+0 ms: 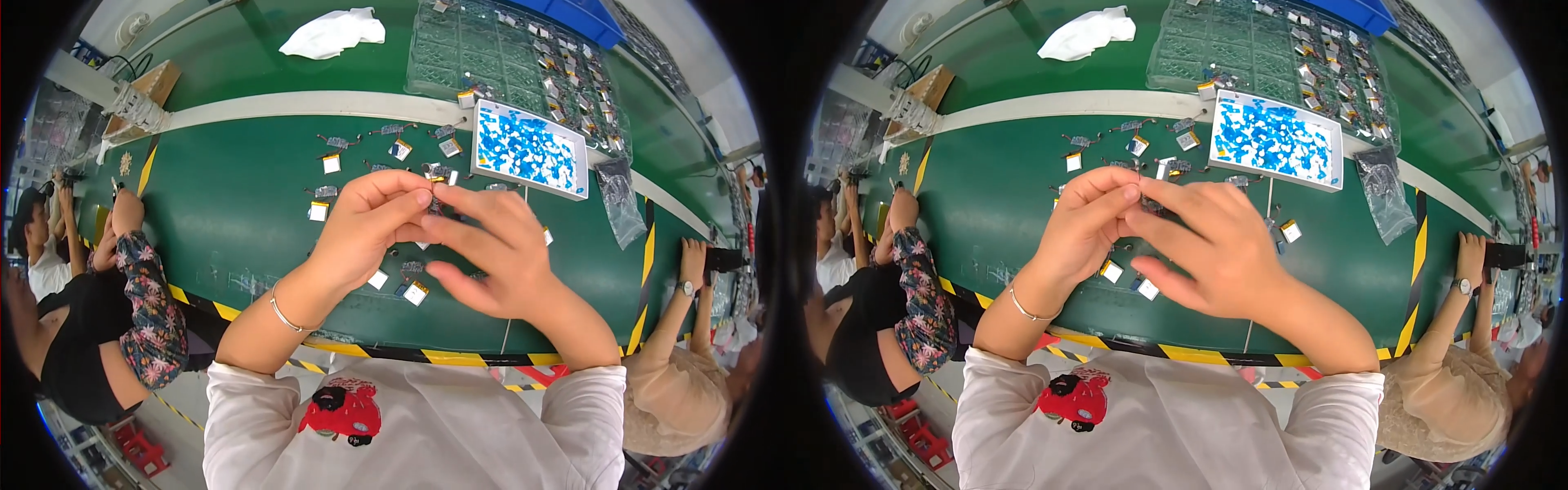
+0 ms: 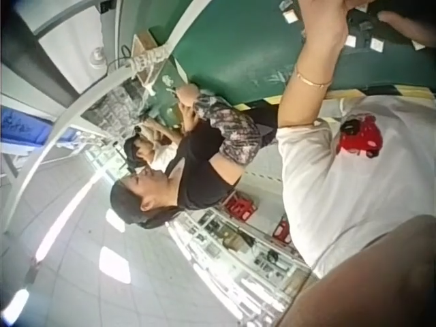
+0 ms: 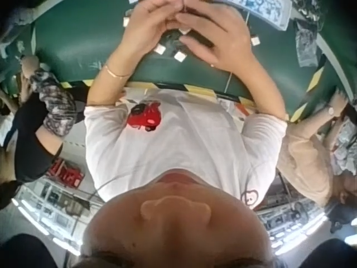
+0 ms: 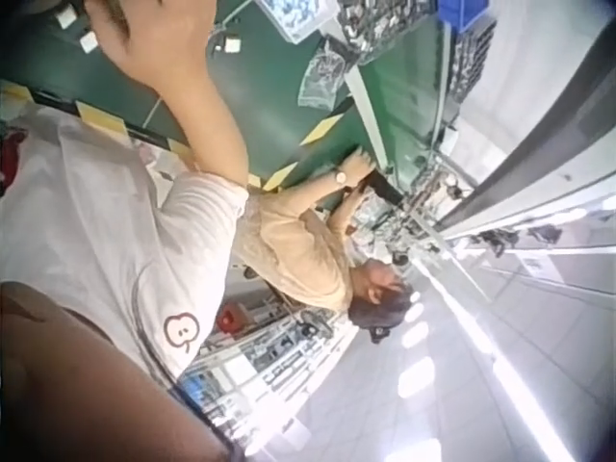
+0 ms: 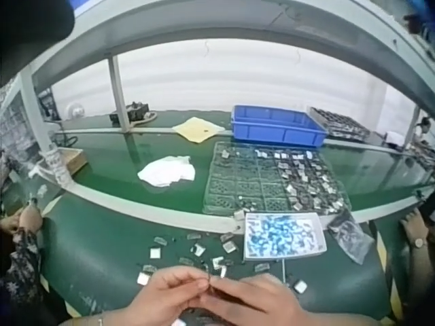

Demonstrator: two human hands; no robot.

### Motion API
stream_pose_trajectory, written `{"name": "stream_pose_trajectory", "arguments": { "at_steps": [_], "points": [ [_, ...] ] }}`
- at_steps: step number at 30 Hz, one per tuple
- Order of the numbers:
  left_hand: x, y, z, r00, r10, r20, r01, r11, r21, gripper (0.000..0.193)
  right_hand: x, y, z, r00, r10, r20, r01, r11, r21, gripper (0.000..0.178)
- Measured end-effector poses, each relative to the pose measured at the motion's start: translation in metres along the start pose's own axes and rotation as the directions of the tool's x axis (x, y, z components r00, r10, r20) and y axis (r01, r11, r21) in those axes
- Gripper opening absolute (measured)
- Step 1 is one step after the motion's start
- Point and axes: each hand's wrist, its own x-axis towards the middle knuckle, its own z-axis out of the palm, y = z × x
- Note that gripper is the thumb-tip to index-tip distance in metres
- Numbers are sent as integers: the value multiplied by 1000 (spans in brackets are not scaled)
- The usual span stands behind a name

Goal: The person assembles small electronic components and batteries onto plastic housing frames by hand.

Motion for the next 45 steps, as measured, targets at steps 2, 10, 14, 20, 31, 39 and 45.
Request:
{"name": "stream_pose_trajectory", "arguments": {
  "at_steps": [2, 10, 14, 20, 31, 39, 45],
  "points": [
    [-2, 1, 3, 999, -17, -29, 16, 1000, -10, 13, 0, 3, -8, 1000, 28, -10, -27, 998, 49, 38],
    [-2, 2, -2, 969, -207, 134, 173, 958, 230, 12, -4, 28, -2, 901, 383, 203, -431, 743, 512, 22],
    [-7, 1, 0, 950, -248, 188, 201, 951, 235, 11, -8, 30, -2, 895, 340, 288, -446, 667, 597, 15],
    [-10, -5, -2, 919, -279, 279, 222, 950, 221, 12, -13, 25, 1, 892, 347, 289, -448, 595, 667, 16],
    [-19, -4, 10, 990, 8, 142, -83, 841, 534, 8, -20, 19, 10, 850, 500, 168, -496, 648, 578, 7],
    [-23, -12, 12, 915, 333, 228, -394, 617, 681, 7, -26, 2, 19, 897, 429, 102, -407, 715, 569, 16],
    [-24, -14, 13, 864, 424, 270, -469, 485, 738, 8, -27, 11, 19, 899, 425, 109, -392, 668, 632, 19]
  ]
}}
